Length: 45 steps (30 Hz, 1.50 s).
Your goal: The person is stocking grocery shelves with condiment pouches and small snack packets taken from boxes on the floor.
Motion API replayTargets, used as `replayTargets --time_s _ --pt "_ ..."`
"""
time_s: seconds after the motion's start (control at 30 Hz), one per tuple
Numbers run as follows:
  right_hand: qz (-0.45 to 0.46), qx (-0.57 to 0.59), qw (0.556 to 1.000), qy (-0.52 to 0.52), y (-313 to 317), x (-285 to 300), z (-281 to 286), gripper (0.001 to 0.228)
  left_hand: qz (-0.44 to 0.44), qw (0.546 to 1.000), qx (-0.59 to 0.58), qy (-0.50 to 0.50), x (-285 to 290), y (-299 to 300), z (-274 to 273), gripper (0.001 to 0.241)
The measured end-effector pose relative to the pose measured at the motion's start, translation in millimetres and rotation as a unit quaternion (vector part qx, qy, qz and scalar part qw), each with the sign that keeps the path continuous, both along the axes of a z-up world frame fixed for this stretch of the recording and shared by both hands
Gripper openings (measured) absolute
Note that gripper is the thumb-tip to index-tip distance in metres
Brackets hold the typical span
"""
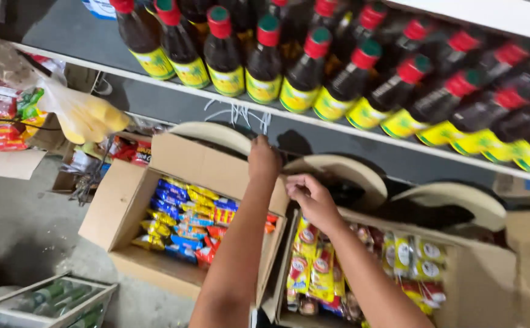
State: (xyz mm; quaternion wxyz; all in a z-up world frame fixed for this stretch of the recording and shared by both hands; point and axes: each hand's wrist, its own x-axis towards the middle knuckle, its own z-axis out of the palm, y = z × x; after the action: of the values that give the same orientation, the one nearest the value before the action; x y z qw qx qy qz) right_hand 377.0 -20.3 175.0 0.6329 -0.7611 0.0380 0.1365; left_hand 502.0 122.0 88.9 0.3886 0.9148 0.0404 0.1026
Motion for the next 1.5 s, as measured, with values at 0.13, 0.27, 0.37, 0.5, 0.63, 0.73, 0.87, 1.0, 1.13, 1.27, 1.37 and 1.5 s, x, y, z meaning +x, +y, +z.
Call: replayTargets --time_s 0.13,0.27,0.37,0.5,0.63,0.73,0.87,1.0,1.13,1.27,1.37,1.5 --pt "-0.009 -0.024 0.999 -0.036 22 38 2 0.025 0.011 0.98 0.037 0.196 57 0 -8 0.025" --pt "-0.037 0.046 0.998 0.006 11 24 -33 0.027 0.004 0.947 0.087 0.309 86 -5 -9 0.025" --pt "-0.024 0.138 0.99 0.022 -8 2 -64 0.026 0.0 0.935 0.131 0.33 92 -4 -2 0.027" --pt "-0.033 0.223 0.974 0.027 -25 -32 -96 0.024 -0.004 0.93 0.141 0.338 101 2 -29 0.035" --pt "-0.064 0.185 0.98 0.047 -37 -33 -68 0.025 -0.006 0.92 0.153 0.362 107 -1 -2 0.047" --pt "-0.081 0.131 0.984 0.088 -35 -65 -33 0.027 -0.021 0.91 0.175 0.375 85 2 1 0.041" --pt "-0.086 0.029 0.994 0.055 -28 -77 -5 0.028 -0.044 0.973 0.083 0.213 59 15 -46 0.034" --pt "-0.109 0.004 0.988 0.113 1 -66 58 0.032 -0.104 0.993 -0.056 -0.014 -40 27 -74 0.032" --pt "-0.111 -0.021 0.987 0.117 1 -60 34 0.035 -0.05 0.983 -0.11 0.135 -158 9 40 0.03" --pt "-0.079 0.014 0.997 0.003 -20 -65 19 0.036 -0.06 0.98 -0.106 0.155 -233 -27 128 0.026" --pt "-0.093 0.029 0.995 -0.013 -35 -81 84 0.035 -0.098 0.986 -0.077 0.106 -266 -50 186 0.024" --pt "-0.185 -0.023 0.981 -0.05 -85 -110 141 0.032 -0.183 0.977 -0.033 0.105 -291 -89 251 0.02"
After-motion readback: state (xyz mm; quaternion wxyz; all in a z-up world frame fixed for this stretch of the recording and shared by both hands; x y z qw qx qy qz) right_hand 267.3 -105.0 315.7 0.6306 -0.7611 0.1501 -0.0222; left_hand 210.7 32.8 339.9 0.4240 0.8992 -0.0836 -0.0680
